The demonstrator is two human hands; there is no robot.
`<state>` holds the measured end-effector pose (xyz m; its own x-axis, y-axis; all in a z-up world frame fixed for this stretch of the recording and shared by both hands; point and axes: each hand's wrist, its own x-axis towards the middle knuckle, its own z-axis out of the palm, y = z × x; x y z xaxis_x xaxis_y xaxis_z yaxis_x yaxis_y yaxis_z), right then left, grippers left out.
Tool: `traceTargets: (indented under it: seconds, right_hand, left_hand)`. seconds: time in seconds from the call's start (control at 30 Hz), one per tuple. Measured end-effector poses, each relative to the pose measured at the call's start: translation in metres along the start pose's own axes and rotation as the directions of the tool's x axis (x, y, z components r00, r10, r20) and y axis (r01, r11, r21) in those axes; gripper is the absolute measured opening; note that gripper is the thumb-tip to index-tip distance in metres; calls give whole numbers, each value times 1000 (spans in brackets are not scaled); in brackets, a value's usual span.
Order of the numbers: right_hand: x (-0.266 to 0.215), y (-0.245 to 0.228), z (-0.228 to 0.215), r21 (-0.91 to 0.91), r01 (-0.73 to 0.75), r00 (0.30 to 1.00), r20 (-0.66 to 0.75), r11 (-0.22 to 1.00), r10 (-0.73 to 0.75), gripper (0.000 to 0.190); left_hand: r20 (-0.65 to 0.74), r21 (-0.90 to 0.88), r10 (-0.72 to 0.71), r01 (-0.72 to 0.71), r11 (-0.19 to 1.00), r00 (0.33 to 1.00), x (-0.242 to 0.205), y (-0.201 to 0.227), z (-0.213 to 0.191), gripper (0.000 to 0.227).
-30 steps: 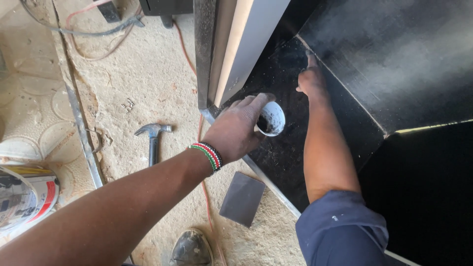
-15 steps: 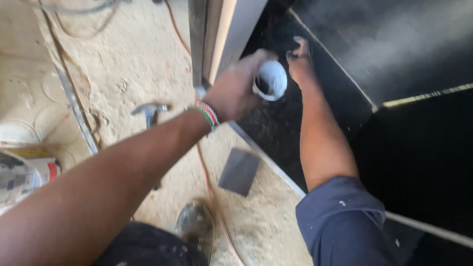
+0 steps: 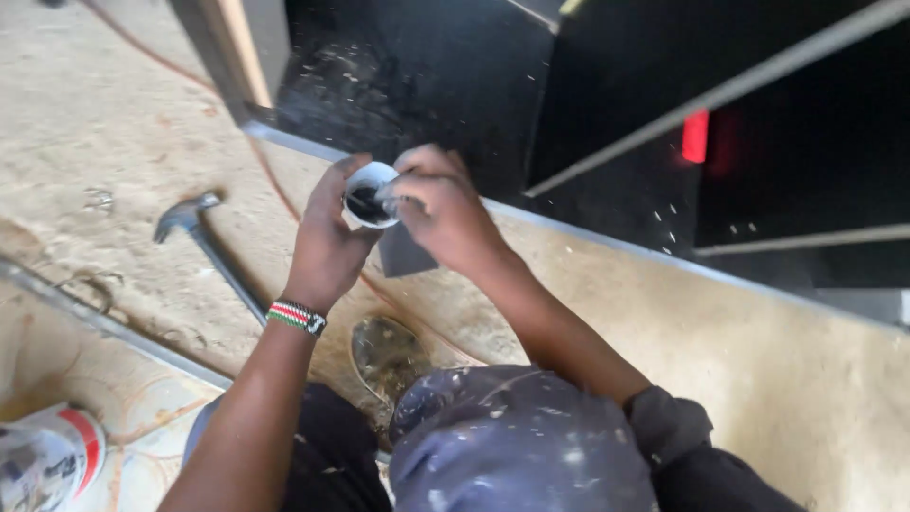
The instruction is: The person fills gaps in a black cabinet using a putty knife and a small container of filler. They scoop the filler from the container and apply it to the seams and edges of the cabinet, smoothing it out with the knife. The person moves around the cabinet to access different areas.
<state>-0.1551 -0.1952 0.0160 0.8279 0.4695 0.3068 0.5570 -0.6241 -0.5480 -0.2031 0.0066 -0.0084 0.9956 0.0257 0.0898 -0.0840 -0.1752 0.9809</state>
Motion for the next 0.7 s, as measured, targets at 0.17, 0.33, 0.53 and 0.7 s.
traceTargets:
  seconds: [0.17, 0.33, 0.53, 0.7]
  right_hand:
    - [-81, 15, 1, -124, -159, 982, 86, 980, 170, 7]
    - [-139, 41, -5, -183, -156, 965, 181, 971, 189, 20]
    - [-146, 19, -31, -108, -95, 942, 311, 990, 124, 21]
    - [-131, 15, -16, -79, 34, 879, 476, 996, 8, 56]
  left_hand:
    - [120, -187, -107, 128, 974, 987, -55, -7, 45, 71]
    - [161, -290, 20, 27, 957, 987, -95, -69, 95, 76]
    - [161, -377, 46, 18, 926, 986, -100, -115, 135, 90]
    - [248, -535, -85, 209, 819, 965, -98, -129, 91, 85]
